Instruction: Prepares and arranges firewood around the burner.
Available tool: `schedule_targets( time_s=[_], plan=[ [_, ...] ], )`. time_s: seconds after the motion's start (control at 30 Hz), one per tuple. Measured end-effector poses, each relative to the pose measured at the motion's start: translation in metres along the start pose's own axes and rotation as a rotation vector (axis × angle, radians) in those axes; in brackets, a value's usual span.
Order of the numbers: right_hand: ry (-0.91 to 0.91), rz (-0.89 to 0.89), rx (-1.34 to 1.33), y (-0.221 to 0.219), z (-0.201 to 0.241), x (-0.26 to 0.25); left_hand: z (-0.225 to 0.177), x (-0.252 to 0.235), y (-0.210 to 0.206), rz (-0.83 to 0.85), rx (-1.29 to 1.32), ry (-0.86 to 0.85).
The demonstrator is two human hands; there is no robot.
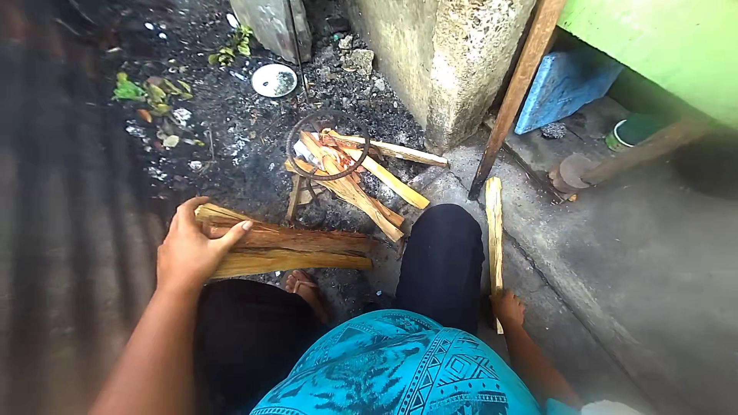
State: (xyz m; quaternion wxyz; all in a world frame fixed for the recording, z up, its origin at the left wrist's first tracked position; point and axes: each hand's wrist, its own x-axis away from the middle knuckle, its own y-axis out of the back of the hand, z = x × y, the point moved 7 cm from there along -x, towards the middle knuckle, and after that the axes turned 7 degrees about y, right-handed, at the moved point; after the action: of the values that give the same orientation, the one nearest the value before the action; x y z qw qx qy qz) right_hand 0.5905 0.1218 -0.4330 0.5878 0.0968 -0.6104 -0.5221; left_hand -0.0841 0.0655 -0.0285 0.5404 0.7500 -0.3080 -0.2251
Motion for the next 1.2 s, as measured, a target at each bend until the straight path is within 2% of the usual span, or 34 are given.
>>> schedule_targets(
  time_s=[0.27, 0.33, 0.43, 0.57, 0.7, 1.0, 1.2],
  plan=[
    [0.017, 0.048, -0.102, -0.004, -0.013, -0.017, 0.003, 0.000, 0.000, -0.009, 0.004, 0.003],
    [0.035, 0.057, -0.201, -0.006, -0.016, -0.016, 0.002, 0.002, 0.000, -0.009, -0.002, 0.000],
    [0.047, 0.060, -0.625, -0.016, -0.023, -0.009, 0.003, 0.004, 0.000, -0.016, -0.016, -0.017],
    [-0.049, 0.084, -1.161, -0.030, -0.035, 0.003, 0.010, 0.001, -0.006, 0.000, 0.013, -0.021],
    [-0.113, 0.132, -1.524, -0.029, -0.020, 0.015, 0.020, -0.007, -0.012, -0.009, 0.011, -0.061],
    [-0.024, 0.288, -1.395, -0.029, -0.006, 0.015, -0.001, 0.004, -0.007, 0.043, -0.008, -0.007],
    [-0.129, 0.146, -1.303, -0.029, -0.017, 0.005, 0.009, -0.003, -0.011, 0.004, 0.016, -0.042]
  ],
)
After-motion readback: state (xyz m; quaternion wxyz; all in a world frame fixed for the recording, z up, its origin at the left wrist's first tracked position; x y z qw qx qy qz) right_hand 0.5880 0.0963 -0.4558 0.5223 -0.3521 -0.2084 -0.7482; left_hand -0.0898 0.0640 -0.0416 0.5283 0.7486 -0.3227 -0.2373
